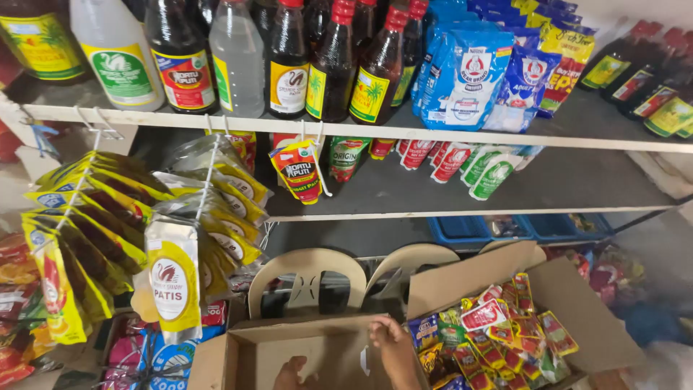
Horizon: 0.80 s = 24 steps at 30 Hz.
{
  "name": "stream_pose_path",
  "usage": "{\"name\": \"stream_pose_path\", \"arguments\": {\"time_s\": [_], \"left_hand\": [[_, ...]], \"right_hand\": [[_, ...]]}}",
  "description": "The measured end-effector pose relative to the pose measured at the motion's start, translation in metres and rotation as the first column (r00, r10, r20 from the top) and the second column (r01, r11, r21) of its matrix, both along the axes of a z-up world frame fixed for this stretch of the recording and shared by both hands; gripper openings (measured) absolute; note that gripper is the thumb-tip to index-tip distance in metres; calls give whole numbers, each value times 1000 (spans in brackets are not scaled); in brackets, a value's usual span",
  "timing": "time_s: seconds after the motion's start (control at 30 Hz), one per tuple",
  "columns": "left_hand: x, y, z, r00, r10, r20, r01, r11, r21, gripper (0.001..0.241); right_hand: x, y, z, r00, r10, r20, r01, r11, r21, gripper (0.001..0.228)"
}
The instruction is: Restocking grocery store shelves with condiment packets from a cardboard box.
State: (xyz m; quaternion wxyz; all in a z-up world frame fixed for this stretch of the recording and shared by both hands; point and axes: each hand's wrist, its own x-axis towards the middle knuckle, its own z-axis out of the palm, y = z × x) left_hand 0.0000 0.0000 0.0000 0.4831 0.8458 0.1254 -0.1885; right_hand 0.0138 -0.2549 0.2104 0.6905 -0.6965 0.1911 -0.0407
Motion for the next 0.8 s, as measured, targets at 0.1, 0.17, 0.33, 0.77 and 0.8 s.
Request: {"name": "stream_pose_path", "arguments": {"time_s": [0.1, 0.17, 0.33, 0.77, 0.8], "left_hand": [[-13, -2, -31, 983, 82, 167, -36, 964, -265, 43], [4, 2, 88, 994, -105, 35, 108, 988, -107, 47], [17, -8, 210, 929, -368, -36, 369, 928, 47, 52], [22, -115, 230, 936, -346, 61, 350, 933, -80, 47], [22, -129, 227, 930, -361, 63, 366, 927, -88, 47]], "right_hand": [[-30, 5, 8, 986, -68, -149, 62, 997, -44, 27], [-36, -7, -8, 992, -55, -112, 55, 999, -3, 27], [-39, -23, -6, 993, -85, -86, 87, 996, 24, 26], [-67, -133, 4, 978, -199, -59, 178, 950, -257, 25], [-71, -144, 5, 982, -184, -39, 140, 854, -501, 23]]}}
